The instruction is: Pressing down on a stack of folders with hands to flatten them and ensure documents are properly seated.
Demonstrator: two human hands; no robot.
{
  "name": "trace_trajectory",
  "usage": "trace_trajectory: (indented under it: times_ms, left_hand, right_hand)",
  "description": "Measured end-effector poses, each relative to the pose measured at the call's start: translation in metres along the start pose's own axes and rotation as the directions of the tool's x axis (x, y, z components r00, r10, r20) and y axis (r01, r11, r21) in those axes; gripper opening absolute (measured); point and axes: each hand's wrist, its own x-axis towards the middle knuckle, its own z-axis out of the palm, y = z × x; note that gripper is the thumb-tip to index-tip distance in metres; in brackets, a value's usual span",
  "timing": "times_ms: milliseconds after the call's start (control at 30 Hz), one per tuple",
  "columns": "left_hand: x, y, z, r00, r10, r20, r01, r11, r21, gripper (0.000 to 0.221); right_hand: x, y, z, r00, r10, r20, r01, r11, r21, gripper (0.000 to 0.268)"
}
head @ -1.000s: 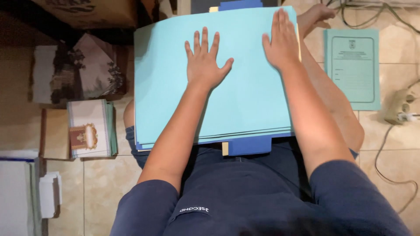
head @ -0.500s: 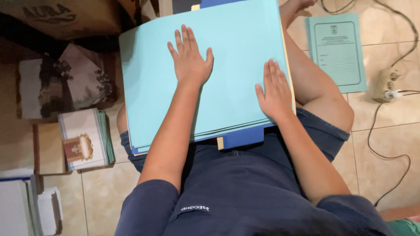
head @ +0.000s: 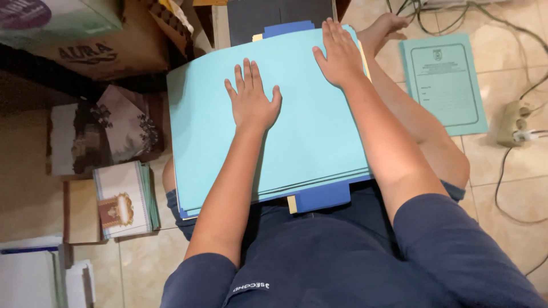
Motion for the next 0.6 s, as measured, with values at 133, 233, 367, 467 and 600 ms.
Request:
trace_trajectory:
  times_ms: [133, 233, 367, 467, 600]
  left_hand:
    - [0.006, 0.001, -0.002, 1.0, -0.025, -0.001, 0.025, 1.0, 0.014, 0.079]
    - [0.0, -0.002, 0.008, 1.0, -0.03, 0.004, 0.03, 0.999, 0.016, 0.08]
    - [-0.004, 0.003, -0.004, 1.0, -0.01, -0.002, 0.01, 1.0, 0.017, 0.079]
    - [-0.01, 0.006, -0.011, 0.998, -0.009, 0.058, 0.008, 1.0, 0.028, 0.079]
    - [-0.01, 0.005, -0.012, 0.997, 0.005, 0.071, -0.008, 0.999, 0.042, 0.079]
  right_hand:
    - [-0.038, 0.015, 0.023, 0.984, -0.124, -0.126, 0.109, 0.986, -0.123, 0.066]
    - [-0.116, -0.004, 0.022, 0.999, 0.021, -0.049, -0.023, 0.999, -0.04, 0.067]
    - [-0.19, -0.024, 0.011, 0.998, 0.026, -0.064, -0.03, 0.997, -0.069, 0.069]
    - [-0.2, -0.029, 0.002, 0.995, 0.086, 0.049, -0.086, 0.996, 0.001, 0.072]
    - [-0.146, -0.016, 0.006, 0.998, 0.056, 0.043, -0.054, 0.998, -0.043, 0.074]
